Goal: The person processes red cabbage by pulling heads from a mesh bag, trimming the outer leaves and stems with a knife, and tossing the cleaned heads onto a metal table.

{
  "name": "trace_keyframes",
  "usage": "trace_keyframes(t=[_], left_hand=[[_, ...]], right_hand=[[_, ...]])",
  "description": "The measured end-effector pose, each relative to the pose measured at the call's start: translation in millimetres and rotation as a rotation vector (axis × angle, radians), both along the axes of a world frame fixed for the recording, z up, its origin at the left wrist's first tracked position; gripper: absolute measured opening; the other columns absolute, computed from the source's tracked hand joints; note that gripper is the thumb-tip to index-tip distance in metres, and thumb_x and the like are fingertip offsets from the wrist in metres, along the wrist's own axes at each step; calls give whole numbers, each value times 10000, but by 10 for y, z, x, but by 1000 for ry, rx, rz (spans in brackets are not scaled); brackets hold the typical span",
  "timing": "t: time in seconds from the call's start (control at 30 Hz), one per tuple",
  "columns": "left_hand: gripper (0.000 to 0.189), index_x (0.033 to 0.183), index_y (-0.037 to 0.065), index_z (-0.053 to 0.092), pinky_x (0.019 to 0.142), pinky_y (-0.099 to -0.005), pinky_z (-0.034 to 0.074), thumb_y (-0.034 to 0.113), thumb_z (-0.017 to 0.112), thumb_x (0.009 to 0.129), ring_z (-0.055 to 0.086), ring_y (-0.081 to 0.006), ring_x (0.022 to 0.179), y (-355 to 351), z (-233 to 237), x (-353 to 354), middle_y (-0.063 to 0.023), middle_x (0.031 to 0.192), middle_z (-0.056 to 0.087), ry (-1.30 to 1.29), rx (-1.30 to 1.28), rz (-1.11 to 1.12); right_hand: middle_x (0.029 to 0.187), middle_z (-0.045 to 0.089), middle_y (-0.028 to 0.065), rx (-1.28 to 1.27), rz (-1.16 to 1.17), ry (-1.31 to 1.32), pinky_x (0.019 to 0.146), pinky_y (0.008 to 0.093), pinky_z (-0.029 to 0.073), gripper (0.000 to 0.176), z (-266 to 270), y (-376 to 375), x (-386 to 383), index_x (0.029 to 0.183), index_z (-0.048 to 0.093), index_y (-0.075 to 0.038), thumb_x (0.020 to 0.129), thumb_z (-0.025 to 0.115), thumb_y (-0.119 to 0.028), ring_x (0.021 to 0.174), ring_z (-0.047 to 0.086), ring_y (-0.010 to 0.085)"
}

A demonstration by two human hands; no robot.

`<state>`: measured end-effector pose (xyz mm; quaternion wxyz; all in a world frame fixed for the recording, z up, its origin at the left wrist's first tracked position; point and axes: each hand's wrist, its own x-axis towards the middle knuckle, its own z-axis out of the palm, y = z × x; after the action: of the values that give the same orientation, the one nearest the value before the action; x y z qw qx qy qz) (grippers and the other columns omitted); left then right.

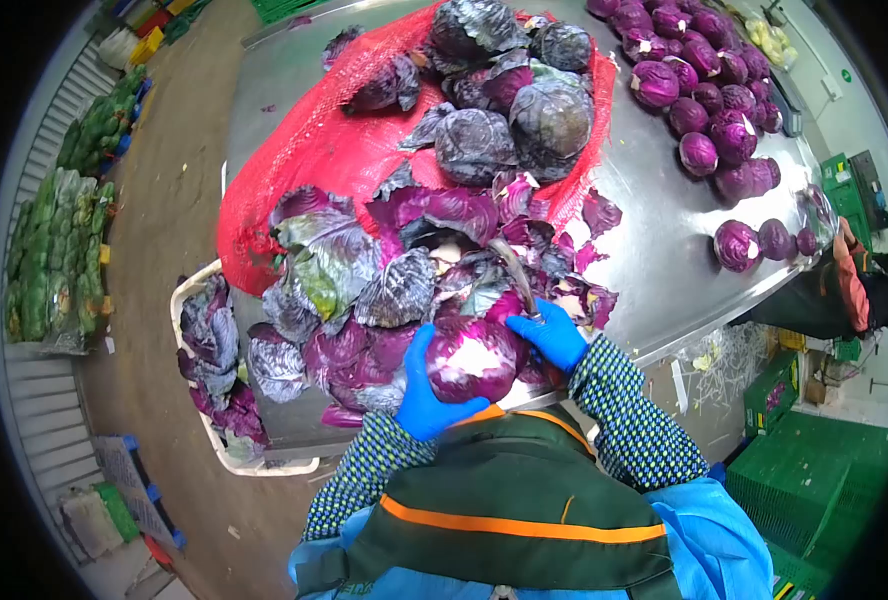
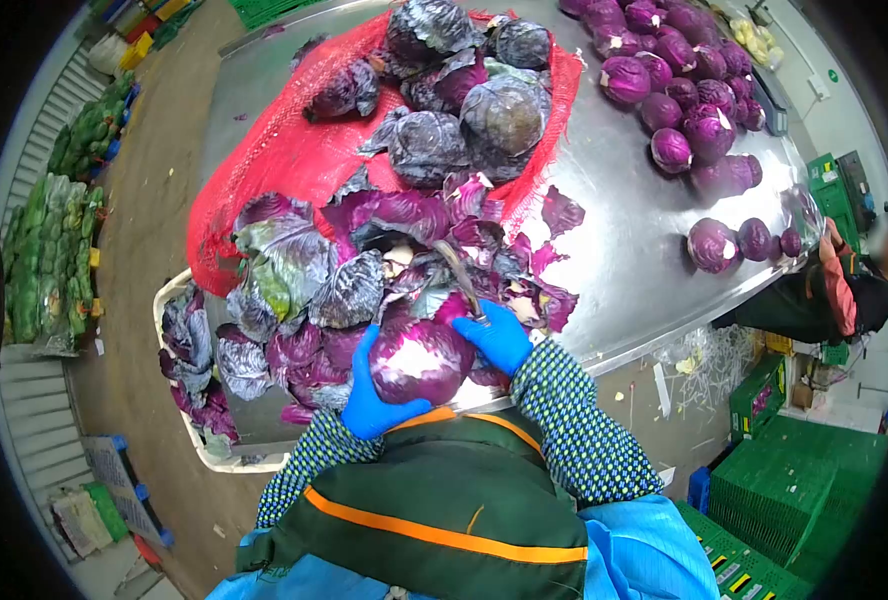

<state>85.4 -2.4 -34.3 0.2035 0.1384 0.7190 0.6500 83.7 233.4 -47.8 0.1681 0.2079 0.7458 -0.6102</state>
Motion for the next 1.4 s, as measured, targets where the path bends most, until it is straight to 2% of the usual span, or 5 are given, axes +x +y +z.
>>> trace_keyframes(t=[0.4, 0.43, 0.8, 1.03, 1.4], left_hand=[[897, 1410, 100, 184, 1034, -430, 321, 272, 704, 699, 340, -273, 1266, -370, 569, -467, -125, 1403, 287, -959, 1066, -93], [883, 1409, 95, 188, 1034, -429, 319, 290, 693, 711, 335, -273, 1269, -369, 648, -523, -128, 1403, 288, -946, 1053, -128], [1147, 1380, 1, 171, 1063, -447, 225, 366, 850, 530, 181, -351, 1314, 56, 186, -322, -220, 1416, 162, 237, -494, -55], [1105, 1355, 25, 222, 1040, -434, 267, 347, 853, 507, 287, -343, 1241, 183, 96, -228, -204, 1342, 256, 387, -452, 37], [1040, 1328, 2, 232, 1016, -436, 289, 314, 843, 546, 304, -345, 1214, 306, 53, -112, -208, 1318, 262, 333, -445, 192]], right_hand=[[726, 576, 5, 45, -414, 279, 625, 233, 454, 182, 950, 443, -291, 931, 602, -29, 806, 622, -160, 678, 551, 96], [838, 588, 17, 714, -383, 723, 653, 225, 461, 246, 945, 372, -330, 1005, 567, -37, 810, 637, -169, 740, 548, 82], [893, 605, 19, -324, -331, 25, 579, 208, 443, 379, 221, -402, 257, 1156, 561, -54, 782, 620, -53, 679, 507, 58], [998, 592, 130, 770, -159, 520, 858, 336, 434, 442, 562, 80, 323, 1219, 500, -46, 800, 631, -95, 948, 558, 269], [736, 507, 76, 624, 563, 452, 520, 370, 448, 459, 552, -61, 103, 1309, 437, -269, 861, 499, -195, 668, 538, 239]])
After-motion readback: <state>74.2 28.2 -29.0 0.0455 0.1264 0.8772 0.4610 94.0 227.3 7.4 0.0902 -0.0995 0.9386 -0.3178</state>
